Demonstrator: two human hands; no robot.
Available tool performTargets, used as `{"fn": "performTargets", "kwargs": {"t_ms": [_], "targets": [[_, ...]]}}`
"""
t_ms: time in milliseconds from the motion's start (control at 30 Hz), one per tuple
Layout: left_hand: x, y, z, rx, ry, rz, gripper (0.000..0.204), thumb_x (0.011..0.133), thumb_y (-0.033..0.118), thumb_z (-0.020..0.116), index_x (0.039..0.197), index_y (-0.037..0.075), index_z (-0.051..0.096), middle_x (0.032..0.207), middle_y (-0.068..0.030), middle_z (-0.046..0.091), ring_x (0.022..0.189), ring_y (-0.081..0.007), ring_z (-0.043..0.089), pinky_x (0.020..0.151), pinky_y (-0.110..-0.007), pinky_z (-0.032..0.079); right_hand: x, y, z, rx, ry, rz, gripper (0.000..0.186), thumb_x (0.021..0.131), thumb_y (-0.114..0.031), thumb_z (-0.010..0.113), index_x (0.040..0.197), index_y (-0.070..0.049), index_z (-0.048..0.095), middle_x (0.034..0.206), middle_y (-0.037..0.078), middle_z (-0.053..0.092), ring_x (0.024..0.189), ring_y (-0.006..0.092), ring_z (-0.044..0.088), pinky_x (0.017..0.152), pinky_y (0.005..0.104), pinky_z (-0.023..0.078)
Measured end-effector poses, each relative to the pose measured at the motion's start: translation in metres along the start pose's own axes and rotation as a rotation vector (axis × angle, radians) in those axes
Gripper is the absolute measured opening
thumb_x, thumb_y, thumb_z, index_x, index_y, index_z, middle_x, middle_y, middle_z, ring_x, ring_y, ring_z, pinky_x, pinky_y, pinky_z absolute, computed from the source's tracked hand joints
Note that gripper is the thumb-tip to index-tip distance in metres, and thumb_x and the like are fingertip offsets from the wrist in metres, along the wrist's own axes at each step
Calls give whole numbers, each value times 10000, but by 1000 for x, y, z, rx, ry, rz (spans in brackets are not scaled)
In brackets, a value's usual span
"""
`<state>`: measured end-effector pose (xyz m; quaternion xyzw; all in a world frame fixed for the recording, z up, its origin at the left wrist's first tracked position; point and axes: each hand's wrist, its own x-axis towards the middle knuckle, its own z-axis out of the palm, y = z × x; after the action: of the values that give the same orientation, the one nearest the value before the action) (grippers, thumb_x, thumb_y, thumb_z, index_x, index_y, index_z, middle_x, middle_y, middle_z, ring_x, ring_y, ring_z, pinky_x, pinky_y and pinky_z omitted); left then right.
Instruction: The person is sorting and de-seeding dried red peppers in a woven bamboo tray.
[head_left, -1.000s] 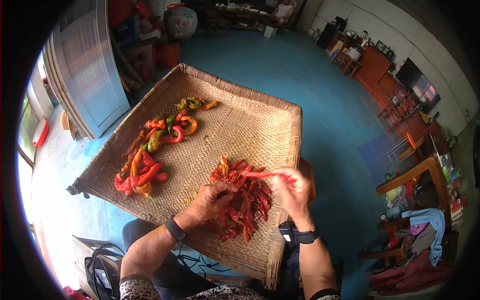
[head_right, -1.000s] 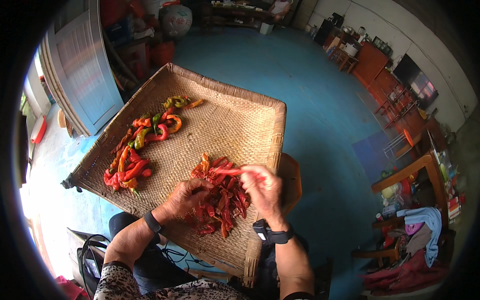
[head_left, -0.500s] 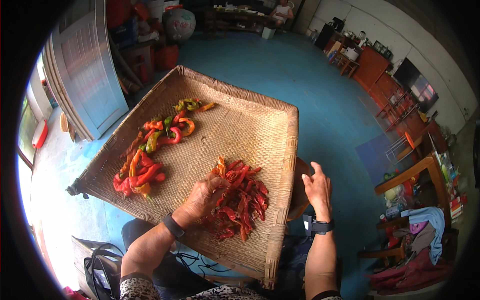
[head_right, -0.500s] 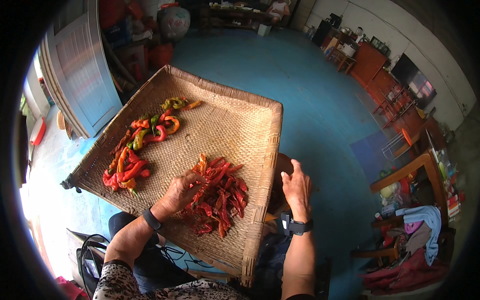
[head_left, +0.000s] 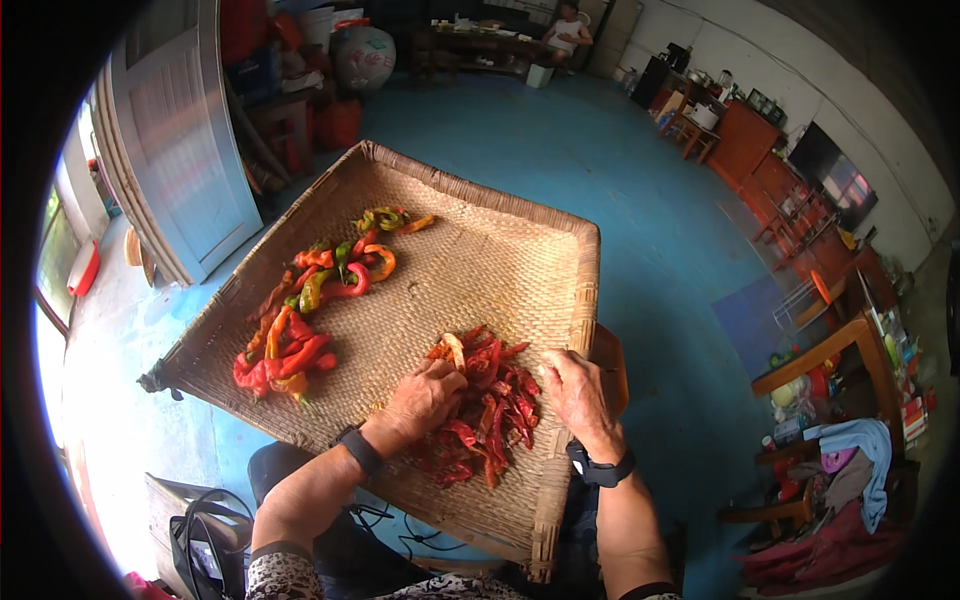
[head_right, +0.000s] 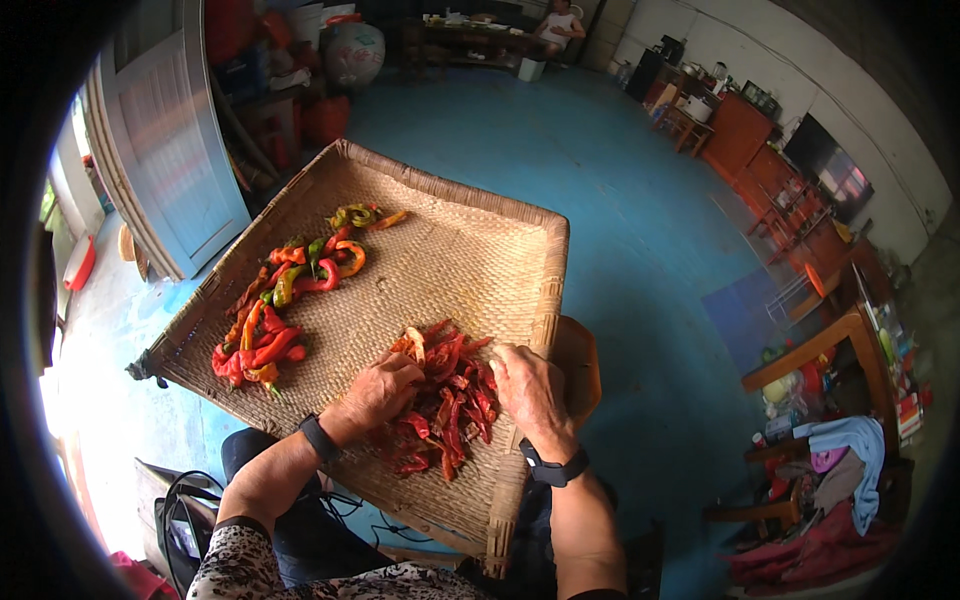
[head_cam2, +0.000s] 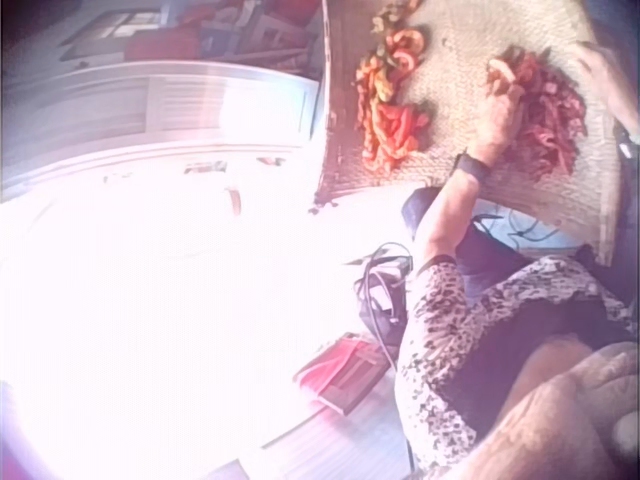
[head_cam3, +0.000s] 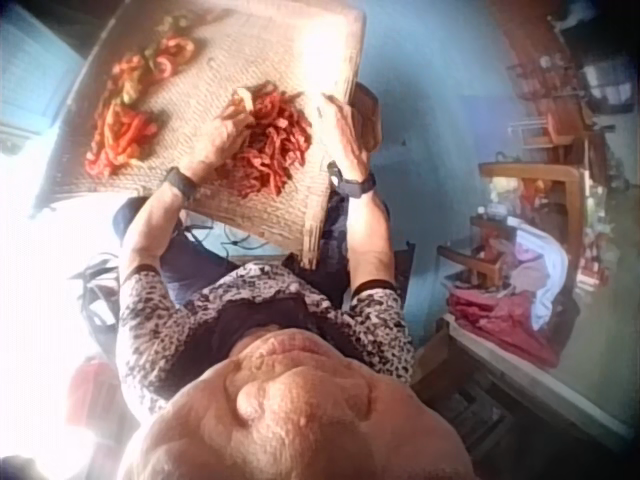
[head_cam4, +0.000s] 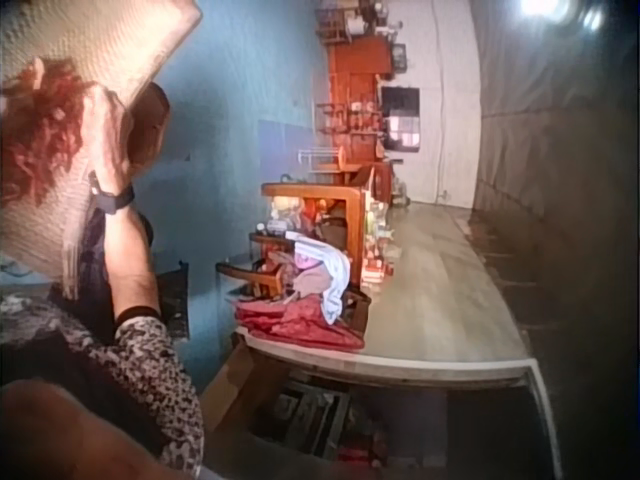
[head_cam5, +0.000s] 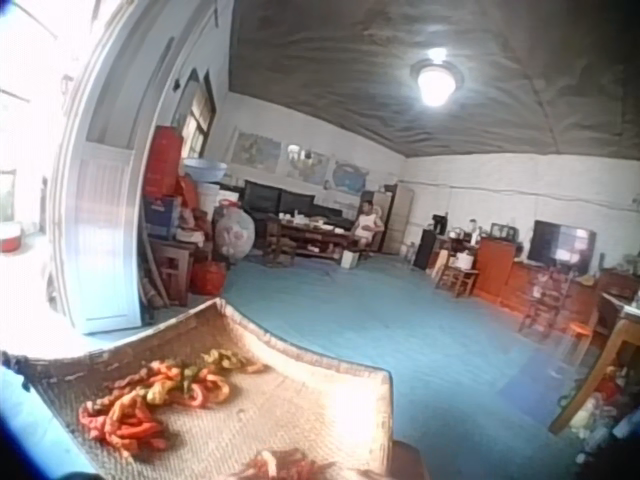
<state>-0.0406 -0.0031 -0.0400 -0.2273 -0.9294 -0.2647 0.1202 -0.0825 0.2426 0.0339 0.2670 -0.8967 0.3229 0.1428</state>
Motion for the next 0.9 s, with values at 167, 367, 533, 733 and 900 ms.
{"fn": "performTargets", "kwargs": {"t_ms": [167,367,533,733,900], "targets": [[-2,13,-16,41,14,61,179,778,76,656,954,65,624,958,-97,618,922,-302,603,790,-378,518,4,-14,7,29,-111,-93,183,851,-51,612,1029,-9,606,902,199,641,793,374,630,683,410,513],[-5,27,-36,-36,159,117,224,747,15,667,963,47,619,937,-104,610,837,-300,616,717,-371,530,1,-29,23,130,-278,-130,332,822,-74,654,1140,-49,561,947,185,624,840,367,626,690,425,519],[-9,31,-43,-160,277,236,325,729,-19,690,1035,44,601,943,-90,591,815,-292,605,684,-387,517,3,-36,31,199,-340,-220,438,796,-70,679,1207,-47,529,1049,195,627,879,365,629,736,414,521],[-7,35,-47,-164,270,249,299,760,23,659,1044,35,567,934,-94,567,812,-276,611,681,-363,532,9,-40,32,206,-337,-208,231,792,-79,694,993,-32,591,853,163,644,791,361,640,683,416,514],[-6,32,-46,-91,235,232,329,767,48,660,1080,45,557,937,-91,567,805,-281,625,650,-354,547,11,-39,30,162,-308,-232,195,785,-85,701,914,-25,567,807,163,633,755,358,637,644,418,510]]}}
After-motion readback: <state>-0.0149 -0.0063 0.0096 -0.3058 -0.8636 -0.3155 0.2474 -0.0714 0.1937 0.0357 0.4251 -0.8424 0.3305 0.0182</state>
